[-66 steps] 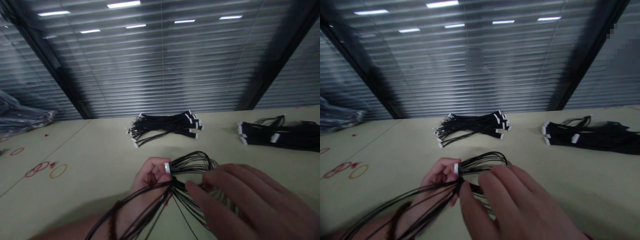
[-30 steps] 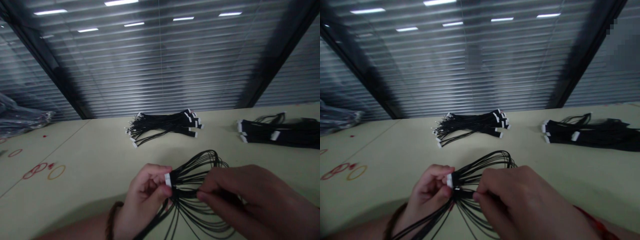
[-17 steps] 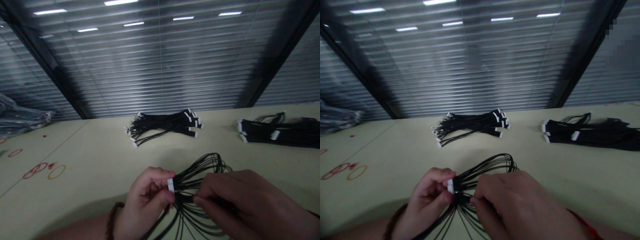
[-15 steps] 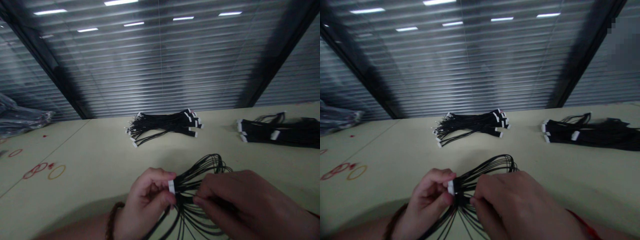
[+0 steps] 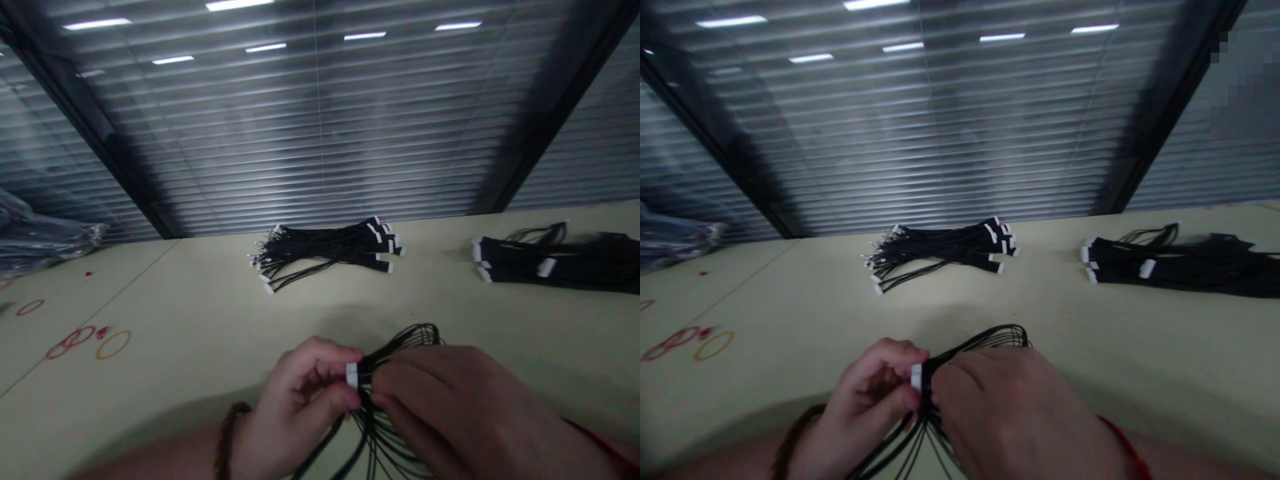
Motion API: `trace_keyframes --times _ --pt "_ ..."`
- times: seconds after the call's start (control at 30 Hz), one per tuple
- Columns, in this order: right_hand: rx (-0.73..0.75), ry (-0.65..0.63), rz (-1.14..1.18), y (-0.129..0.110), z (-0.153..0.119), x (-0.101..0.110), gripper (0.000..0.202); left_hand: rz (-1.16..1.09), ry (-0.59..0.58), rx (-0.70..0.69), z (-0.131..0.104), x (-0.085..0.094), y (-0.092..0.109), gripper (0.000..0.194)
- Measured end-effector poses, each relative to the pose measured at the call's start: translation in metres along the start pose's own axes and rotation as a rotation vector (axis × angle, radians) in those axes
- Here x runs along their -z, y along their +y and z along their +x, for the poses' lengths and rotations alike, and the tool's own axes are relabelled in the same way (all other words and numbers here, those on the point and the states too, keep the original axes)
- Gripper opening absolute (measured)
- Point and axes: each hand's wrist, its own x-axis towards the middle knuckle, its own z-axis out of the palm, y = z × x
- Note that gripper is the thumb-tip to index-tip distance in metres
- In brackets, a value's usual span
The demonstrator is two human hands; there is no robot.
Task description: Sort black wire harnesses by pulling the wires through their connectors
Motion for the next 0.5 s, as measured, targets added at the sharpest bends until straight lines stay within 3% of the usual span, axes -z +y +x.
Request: trace_keyframes --times 0.13,0.2,0.23,0.3,0.37,0.4,0.43,0.5 --pt "-0.025 0.088 -0.031 0.0 0.006 0.014 0.005 -0.007 -0.005 0.056 0.0 0.0 -0.001 0.028" --pt "-0.06 0.111 -0.039 0.005 0.009 0.018 0.023 0.021 -0.02 0.058 0.0 0.001 -0.002 0.024" --pt "-0.091 0.065 -0.013 0.01 0.01 0.019 0.028 0.045 -0.028 0.05 0.0 0.002 -0.001 0.024" --pt "-0.161 -0.121 0.112 0.02 0.013 0.025 0.018 0.151 -0.023 0.039 0.001 0.004 0.001 0.027" --pt "-0.2 -0.259 0.272 0.031 0.016 0.039 0.023 0.423 0.008 0.076 0.005 0.007 0.007 0.026" --pt "-0.199 -0.255 0.338 0.035 0.016 0.05 0.028 0.586 0.018 0.108 0.007 0.008 0.01 0.024" --pt "-0.184 -0.175 0.4 0.038 0.017 0.064 0.03 0.749 0.019 0.149 0.01 0.009 0.015 0.022" --pt "-0.164 0.144 0.486 0.038 0.016 0.093 0.03 0.928 -0.001 0.225 0.018 0.008 0.024 0.023"
